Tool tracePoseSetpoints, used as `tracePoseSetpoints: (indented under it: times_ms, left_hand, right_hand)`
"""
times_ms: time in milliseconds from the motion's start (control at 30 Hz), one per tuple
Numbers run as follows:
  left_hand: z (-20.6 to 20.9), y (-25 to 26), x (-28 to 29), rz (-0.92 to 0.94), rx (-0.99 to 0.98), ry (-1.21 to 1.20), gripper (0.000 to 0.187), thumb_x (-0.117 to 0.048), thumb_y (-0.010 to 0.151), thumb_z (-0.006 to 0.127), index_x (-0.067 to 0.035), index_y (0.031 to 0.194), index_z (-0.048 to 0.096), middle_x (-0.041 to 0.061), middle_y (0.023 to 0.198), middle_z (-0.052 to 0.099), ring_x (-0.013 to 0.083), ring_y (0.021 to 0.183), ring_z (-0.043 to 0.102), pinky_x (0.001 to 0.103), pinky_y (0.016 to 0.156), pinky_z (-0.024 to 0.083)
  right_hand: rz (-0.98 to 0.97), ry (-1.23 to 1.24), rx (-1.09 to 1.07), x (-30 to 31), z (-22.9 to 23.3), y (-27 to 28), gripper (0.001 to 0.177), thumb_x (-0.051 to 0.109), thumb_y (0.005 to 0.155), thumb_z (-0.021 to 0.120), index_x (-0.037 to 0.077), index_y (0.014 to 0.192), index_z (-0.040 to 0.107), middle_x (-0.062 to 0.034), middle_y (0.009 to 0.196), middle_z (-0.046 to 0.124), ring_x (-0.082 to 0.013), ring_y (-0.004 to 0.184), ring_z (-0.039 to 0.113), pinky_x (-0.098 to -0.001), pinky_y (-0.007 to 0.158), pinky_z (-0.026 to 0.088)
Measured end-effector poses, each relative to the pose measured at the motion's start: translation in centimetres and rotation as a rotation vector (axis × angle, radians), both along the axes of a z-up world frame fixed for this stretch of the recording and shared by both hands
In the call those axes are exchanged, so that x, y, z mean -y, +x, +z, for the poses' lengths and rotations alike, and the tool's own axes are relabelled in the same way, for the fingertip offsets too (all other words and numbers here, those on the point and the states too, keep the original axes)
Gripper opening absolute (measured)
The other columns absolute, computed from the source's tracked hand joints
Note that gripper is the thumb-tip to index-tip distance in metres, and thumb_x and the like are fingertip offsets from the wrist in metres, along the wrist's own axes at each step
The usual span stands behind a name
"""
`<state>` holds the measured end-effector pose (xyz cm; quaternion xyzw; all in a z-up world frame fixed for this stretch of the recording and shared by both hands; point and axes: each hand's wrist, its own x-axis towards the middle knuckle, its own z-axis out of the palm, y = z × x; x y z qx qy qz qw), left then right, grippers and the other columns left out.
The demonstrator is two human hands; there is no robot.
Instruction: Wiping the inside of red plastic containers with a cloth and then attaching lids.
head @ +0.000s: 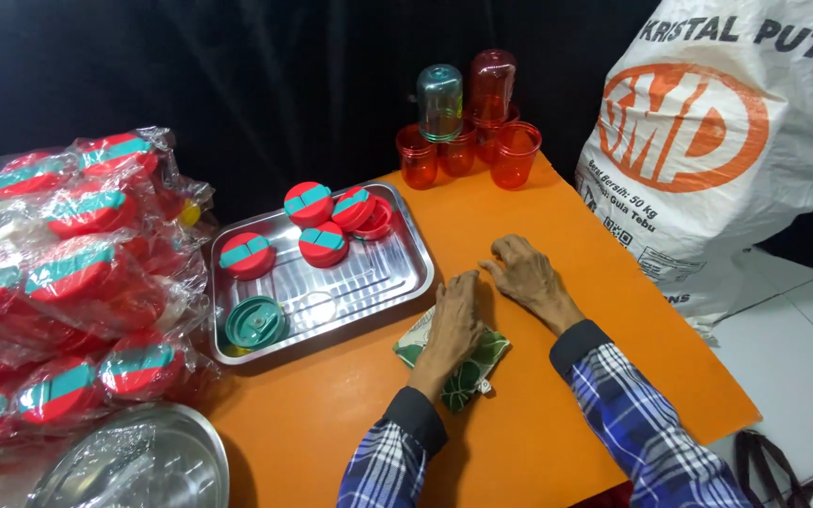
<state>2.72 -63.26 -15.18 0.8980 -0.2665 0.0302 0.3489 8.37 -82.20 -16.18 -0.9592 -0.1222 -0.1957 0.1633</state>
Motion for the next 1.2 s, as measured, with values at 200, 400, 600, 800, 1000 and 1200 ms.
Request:
tracePoseSetpoints:
  times_ms: [200,400,600,800,1000,1200]
  left_hand:
    - [-2.6,2.0,2.5,0.059,0.009,0.334,0.084,-0.016,0.071,0.082,-0.006,0.144,0.042,0.017,0.153,0.045,0.0404,0.147,0.034,0.061,0.122,0.022]
    - [-2.3,3.1,3.5,0.072,0.007,0.375,0.084,-0.018,0.077,0.073,-0.006,0.151,0.035,0.02,0.16,0.038,0.0415,0.152,0.028,0.059,0.124,0.018]
    - [-1.1,2.9,3.2,0.091,0.069,0.301,0.063,-0.022,0.089,0.05,-0.009,0.149,0.037,0.021,0.156,0.039,0.0427,0.148,0.032,0.056,0.123,0.02]
    - [-0.4,3.6,3.3,0.115,0.089,0.278,0.055,-0.02,0.095,0.04,-0.011,0.149,0.042,0.022,0.155,0.043,0.0422,0.149,0.033,0.056,0.124,0.02]
    - [-0.9,4.0,3.8,0.196,0.156,0.212,0.047,-0.023,0.098,0.042,-0.012,0.143,0.05,0.02,0.151,0.05,0.0391,0.147,0.04,0.055,0.123,0.025]
    - [-1.0,4.0,3.5,0.184,0.174,0.184,0.046,-0.021,0.095,0.048,-0.01,0.139,0.052,0.021,0.148,0.053,0.0388,0.146,0.043,0.055,0.123,0.027]
  right_hand:
    - [-0.099,0.139,0.021,0.6,-1.3,3.5,0.03,0.029,0.092,0.076,0.013,0.112,0.062,-0.0046,0.101,0.06,-0.0295,0.102,0.069,-0.0418,0.081,0.061]
    - [-0.241,0.418,0.129,0.2,-1.3,6.9,0.053,0.019,0.078,0.088,0.001,0.115,0.055,-0.0242,0.102,0.058,-0.0516,0.099,0.064,-0.059,0.082,0.053]
    - [-0.376,0.759,0.001,-1.2,2.0,8.0,0.115,0.022,0.083,0.093,-0.007,0.159,0.012,-0.0407,0.151,0.031,-0.0577,0.146,0.031,-0.0649,0.122,0.028]
    - [-0.391,0.718,0.041,0.8,-0.5,12.5,0.129,0.023,0.082,0.101,0.002,0.163,0.002,-0.0341,0.157,0.033,-0.0487,0.152,0.032,-0.0605,0.126,0.026]
    - [-0.376,0.773,0.11,1.4,-0.8,14.8,0.123,0.034,0.085,0.103,0.002,0.161,0.012,-0.0352,0.155,0.038,-0.0508,0.148,0.039,-0.0615,0.124,0.03]
    - [-0.452,0.7,0.147,2.6,-2.9,17.3,0.105,0.036,0.088,0.1,0.005,0.155,0.025,-0.0282,0.145,0.052,-0.0456,0.138,0.052,-0.0584,0.117,0.041]
